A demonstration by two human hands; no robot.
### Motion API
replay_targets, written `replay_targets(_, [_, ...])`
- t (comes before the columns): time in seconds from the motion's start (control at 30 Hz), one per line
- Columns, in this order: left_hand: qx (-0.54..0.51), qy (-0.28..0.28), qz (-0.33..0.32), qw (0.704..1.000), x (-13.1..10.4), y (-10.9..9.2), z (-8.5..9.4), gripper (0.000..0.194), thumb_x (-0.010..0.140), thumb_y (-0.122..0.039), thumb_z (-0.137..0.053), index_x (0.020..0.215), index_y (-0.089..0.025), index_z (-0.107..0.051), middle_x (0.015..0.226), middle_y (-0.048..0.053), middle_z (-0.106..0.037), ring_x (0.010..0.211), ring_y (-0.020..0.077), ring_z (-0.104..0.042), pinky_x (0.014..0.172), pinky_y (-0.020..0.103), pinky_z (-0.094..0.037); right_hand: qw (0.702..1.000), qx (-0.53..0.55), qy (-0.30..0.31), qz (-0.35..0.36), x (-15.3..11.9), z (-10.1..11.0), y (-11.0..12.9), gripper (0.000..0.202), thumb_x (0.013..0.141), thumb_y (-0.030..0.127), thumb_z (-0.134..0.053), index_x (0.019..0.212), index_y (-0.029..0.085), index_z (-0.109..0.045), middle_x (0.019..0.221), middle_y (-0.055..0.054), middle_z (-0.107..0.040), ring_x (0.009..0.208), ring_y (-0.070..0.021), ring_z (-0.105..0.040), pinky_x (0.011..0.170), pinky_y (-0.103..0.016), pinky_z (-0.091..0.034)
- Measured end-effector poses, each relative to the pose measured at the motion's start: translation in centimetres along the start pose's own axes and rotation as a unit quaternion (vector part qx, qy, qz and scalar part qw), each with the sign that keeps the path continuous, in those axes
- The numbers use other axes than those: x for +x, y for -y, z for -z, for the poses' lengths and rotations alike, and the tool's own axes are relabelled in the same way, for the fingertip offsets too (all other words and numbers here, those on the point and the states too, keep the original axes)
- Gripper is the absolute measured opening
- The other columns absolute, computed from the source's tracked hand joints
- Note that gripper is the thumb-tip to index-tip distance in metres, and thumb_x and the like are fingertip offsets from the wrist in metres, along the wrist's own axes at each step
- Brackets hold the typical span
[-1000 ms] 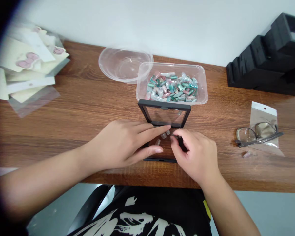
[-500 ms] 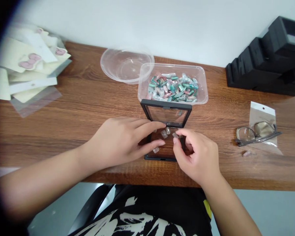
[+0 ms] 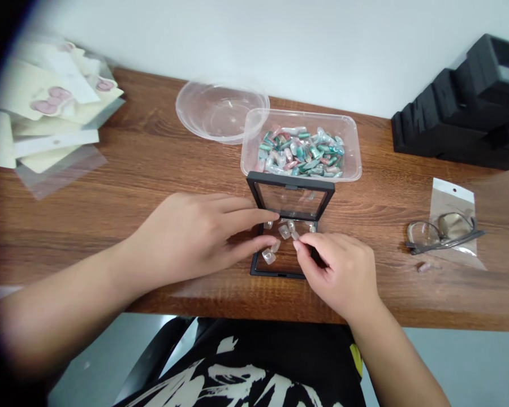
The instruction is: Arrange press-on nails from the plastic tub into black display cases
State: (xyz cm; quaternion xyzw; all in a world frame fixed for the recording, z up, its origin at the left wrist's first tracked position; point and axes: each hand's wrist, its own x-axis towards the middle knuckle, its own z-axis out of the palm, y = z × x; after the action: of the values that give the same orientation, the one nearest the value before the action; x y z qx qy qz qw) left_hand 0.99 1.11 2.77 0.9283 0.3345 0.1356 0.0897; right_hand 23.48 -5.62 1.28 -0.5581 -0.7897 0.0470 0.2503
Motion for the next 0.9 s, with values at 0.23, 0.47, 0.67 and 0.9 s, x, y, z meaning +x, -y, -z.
replay_targets(0.23, [-0.026,0.016,-0.017,0.999,0.1,-0.4,-0.5,0.035,0.099,-0.047,-0.051,0.117,-0.021,-0.066,0.092,0.002,-0.074,0.076,0.0193,-0.071,0.055,0.026,-0.045,0.999,0.015,0.005,0.041,0.0,-0.1,0.2,0.014,0.091,0.024,-0.061,0.09,0.016,-0.073,0.051,0.005,-0.052,0.045,-0.0085,-0.05,0.052,-0.021,-0.043])
replay_targets(0.47, [-0.018,-0.004,-0.017,1.0,0.1,-0.5,-0.8,0.035,0.099,-0.047,-0.05,0.116,-0.021,-0.067,0.089,0.002,-0.075,0.076,0.0196,-0.07,0.055,0.026,-0.044,0.999,-0.012,0.025,0.028,0.4,-0.4,-0.2,0.021,0.092,0.027,-0.058,0.1,0.017,-0.075,0.049,0.006,-0.048,0.043,-0.0082,-0.047,0.05,-0.02,-0.039])
replay_targets(0.67, [-0.019,-0.021,-0.021,0.999,0.2,-1.1,-1.4,0.038,0.099,-0.047,-0.051,0.126,-0.021,-0.062,0.092,0.001,-0.074,0.081,0.021,-0.07,0.061,0.029,-0.047,1.0,-0.009,0.013,0.003,0.5,-0.6,-0.3,0.019,0.09,0.029,-0.058,0.091,0.018,-0.074,0.048,0.008,-0.042,0.041,-0.0067,-0.042,0.048,-0.02,-0.035])
replay_targets(0.9, [-0.023,0.013,-0.021,0.999,0.3,-1.1,-1.6,0.033,0.099,-0.045,-0.052,0.122,-0.025,-0.065,0.085,-0.001,-0.071,0.076,0.0204,-0.069,0.056,0.029,-0.044,1.0,-0.018,0.009,-0.007,0.4,-0.8,-0.1,0.02,0.089,0.032,-0.059,0.089,0.018,-0.073,0.048,0.008,-0.041,0.041,-0.0068,-0.04,0.049,-0.02,-0.033])
